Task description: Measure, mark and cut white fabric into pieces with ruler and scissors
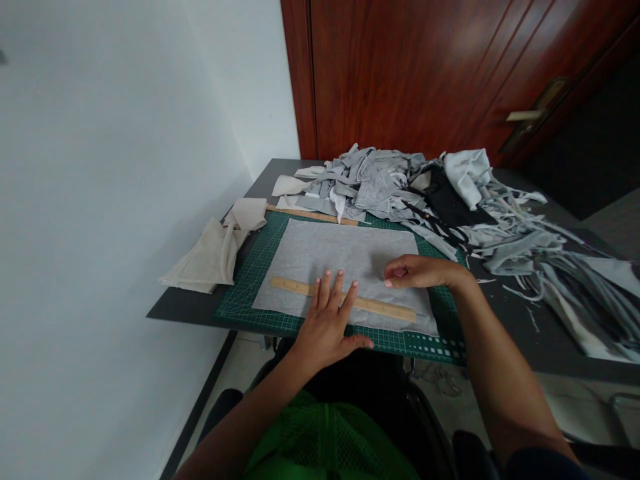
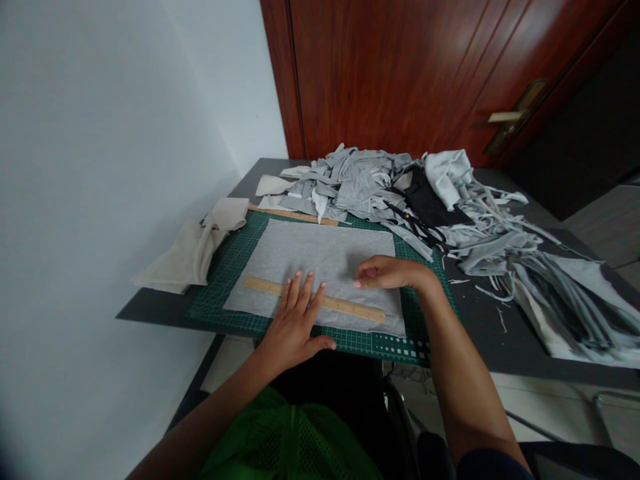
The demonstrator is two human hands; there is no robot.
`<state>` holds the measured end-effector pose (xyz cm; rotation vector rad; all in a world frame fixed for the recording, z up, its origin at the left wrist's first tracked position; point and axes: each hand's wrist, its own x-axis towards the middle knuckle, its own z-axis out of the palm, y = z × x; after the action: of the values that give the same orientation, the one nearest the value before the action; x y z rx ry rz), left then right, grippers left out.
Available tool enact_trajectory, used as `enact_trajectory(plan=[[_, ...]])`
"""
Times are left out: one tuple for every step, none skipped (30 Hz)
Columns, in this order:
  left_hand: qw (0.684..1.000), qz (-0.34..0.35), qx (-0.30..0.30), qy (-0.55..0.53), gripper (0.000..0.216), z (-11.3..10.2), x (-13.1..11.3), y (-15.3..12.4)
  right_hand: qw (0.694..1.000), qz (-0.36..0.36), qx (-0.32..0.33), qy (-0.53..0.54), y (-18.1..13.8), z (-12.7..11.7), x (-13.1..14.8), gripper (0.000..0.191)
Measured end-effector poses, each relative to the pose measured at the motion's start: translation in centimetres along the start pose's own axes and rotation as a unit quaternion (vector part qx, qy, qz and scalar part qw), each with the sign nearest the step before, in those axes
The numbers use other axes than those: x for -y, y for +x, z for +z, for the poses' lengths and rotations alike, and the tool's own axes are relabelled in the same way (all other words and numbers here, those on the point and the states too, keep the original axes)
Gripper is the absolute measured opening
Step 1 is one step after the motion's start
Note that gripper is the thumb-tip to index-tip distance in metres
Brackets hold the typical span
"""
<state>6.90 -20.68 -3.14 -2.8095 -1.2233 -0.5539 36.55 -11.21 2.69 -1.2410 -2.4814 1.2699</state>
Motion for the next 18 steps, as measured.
enact_trajectory(plan=[[1.0, -0.008, 0.012, 0.002, 0.111, 0.1, -0.1, 0.2, 0.999, 0.003, -0.046, -0.009, 0.4, 0.2, -0.4, 0.035], [1.0, -0.011, 0.025, 0.002, 0.111, 0.1, -0.2, 0.3, 0.995, 0.004, -0.097, -0.019, 0.8, 0.4, -0.9, 0.031], [0.999, -0.012, 0.035, 0.002, 0.111, 0.2, -0.2, 0.4, 0.989, 0.002, -0.146, -0.034, 1.3, 0.6, -1.4, 0.028], [0.999, -0.016, 0.041, 0.002, 0.112, 0.2, -0.3, 0.5, 0.98, 0.0, -0.19, -0.054, 1.8, 0.8, -1.9, 0.027], [0.999, -0.021, 0.043, 0.003, 0.113, 0.2, -0.2, 0.6, 0.971, -0.001, -0.227, -0.078, 2.3, 1.1, -2.4, 0.027], [0.999, -0.022, 0.043, 0.004, 0.113, 0.1, -0.2, 0.6, 0.962, -0.001, -0.253, -0.101, 2.7, 1.3, -2.9, 0.028], [0.999, -0.019, 0.042, 0.004, 0.111, 0.1, -0.2, 0.6, 0.956, 0.0, -0.27, -0.118, 3.1, 1.4, -3.3, 0.03], [0.999, -0.014, 0.042, 0.003, 0.108, 0.0, -0.1, 0.5, 0.952, 0.003, -0.279, -0.129, 3.4, 1.6, -3.6, 0.032], [0.999, -0.007, 0.043, 0.001, 0.104, -0.1, -0.1, 0.4, 0.95, 0.006, -0.281, -0.133, 3.6, 1.6, -3.9, 0.033], [0.999, 0.0, 0.046, 0.0, 0.1, -0.3, -0.1, 0.3, 0.95, 0.01, -0.283, -0.131, 3.7, 1.6, -4.1, 0.033], [0.999, 0.005, 0.049, -0.002, 0.096, -0.4, -0.1, 0.2, 0.951, 0.014, -0.283, -0.127, 3.8, 1.5, -4.2, 0.032], [0.999, 0.008, 0.052, -0.003, 0.092, -0.5, -0.1, 0.1, 0.951, 0.019, -0.283, -0.122, 3.8, 1.5, -4.2, 0.032], [0.999, 0.006, 0.054, -0.004, 0.09, -0.5, -0.1, 0.0, 0.951, 0.023, -0.284, -0.117, 3.9, 1.4, -4.3, 0.032], [0.998, 0.004, 0.055, -0.004, 0.089, -0.6, -0.2, -0.1, 0.952, 0.027, -0.284, -0.113, 3.9, 1.3, -4.2, 0.032], [0.999, 0.0, 0.054, -0.005, 0.09, -0.6, -0.3, -0.2, 0.952, 0.031, -0.286, -0.108, 3.9, 1.2, -4.2, 0.032], [0.999, -0.004, 0.051, -0.005, 0.091, -0.5, -0.4, -0.3, 0.951, 0.036, -0.287, -0.105, 3.9, 1.2, -4.2, 0.032], [0.999, -0.008, 0.048, -0.004, 0.093, -0.5, -0.5, -0.4, 0.951, 0.041, -0.288, -0.103, 4.0, 1.1, -4.1, 0.032], [0.999, -0.011, 0.044, -0.003, 0.095, -0.4, -0.6, -0.4, 0.951, 0.046, -0.29, -0.101, 4.0, 1.1, -4.1, 0.032]])
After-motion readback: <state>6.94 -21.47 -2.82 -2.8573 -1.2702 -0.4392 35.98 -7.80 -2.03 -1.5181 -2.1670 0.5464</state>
